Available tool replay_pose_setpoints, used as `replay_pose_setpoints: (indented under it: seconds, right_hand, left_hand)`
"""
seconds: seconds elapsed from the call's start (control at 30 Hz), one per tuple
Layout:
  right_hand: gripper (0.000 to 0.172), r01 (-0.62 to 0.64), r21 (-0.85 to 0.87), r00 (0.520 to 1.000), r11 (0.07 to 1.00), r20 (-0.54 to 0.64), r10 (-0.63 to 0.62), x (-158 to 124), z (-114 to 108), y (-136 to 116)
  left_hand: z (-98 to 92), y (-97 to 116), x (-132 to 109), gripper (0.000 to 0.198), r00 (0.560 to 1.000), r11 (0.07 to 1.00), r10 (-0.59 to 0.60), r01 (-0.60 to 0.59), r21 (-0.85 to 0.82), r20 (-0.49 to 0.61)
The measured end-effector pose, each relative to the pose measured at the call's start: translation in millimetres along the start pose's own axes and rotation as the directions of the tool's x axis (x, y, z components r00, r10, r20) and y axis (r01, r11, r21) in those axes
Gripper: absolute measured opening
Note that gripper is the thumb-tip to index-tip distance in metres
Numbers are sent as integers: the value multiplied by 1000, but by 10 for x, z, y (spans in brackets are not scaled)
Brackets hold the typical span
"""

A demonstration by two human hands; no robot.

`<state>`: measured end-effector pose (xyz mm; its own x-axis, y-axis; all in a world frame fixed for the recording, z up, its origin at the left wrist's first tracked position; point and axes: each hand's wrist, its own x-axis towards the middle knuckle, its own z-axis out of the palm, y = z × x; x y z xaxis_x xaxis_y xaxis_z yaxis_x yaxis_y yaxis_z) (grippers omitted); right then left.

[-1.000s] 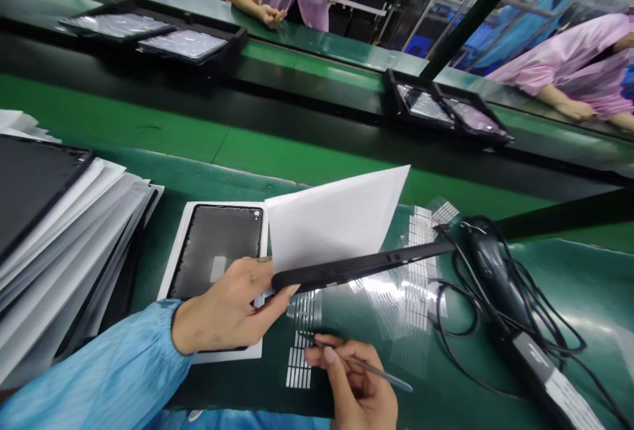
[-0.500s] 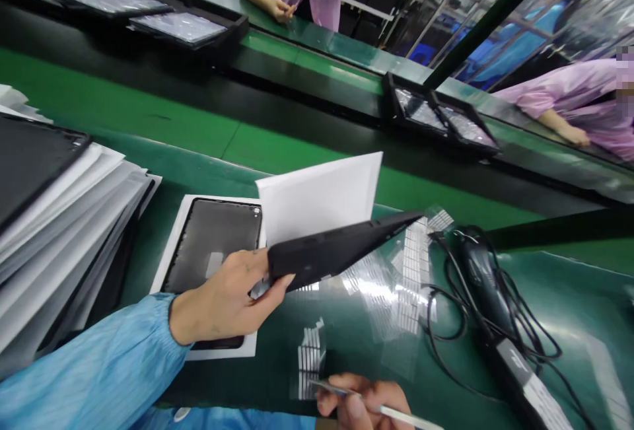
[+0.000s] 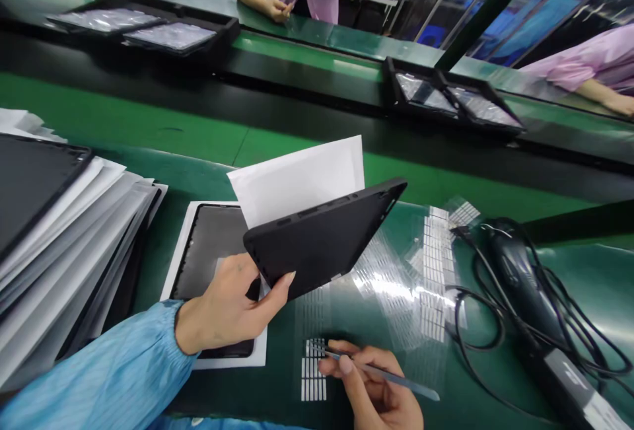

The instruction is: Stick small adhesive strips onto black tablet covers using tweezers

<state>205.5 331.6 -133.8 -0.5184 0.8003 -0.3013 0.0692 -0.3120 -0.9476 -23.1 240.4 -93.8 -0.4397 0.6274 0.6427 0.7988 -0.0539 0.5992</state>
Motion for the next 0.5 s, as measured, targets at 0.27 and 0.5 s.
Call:
replay_pose_setpoints:
  seconds: [0.27,0.5]
  right_hand:
    - [24,-89,-96,990,991,102,98,39,-46,-41]
    - [13,37,-116,992,993,128,-22,32,-181,-76]
  left_hand:
    - [29,-12,4,13,1000,1000,10,-10,6,-13]
    - [3,-4,1,11,999,999,37,-37,-9,-28]
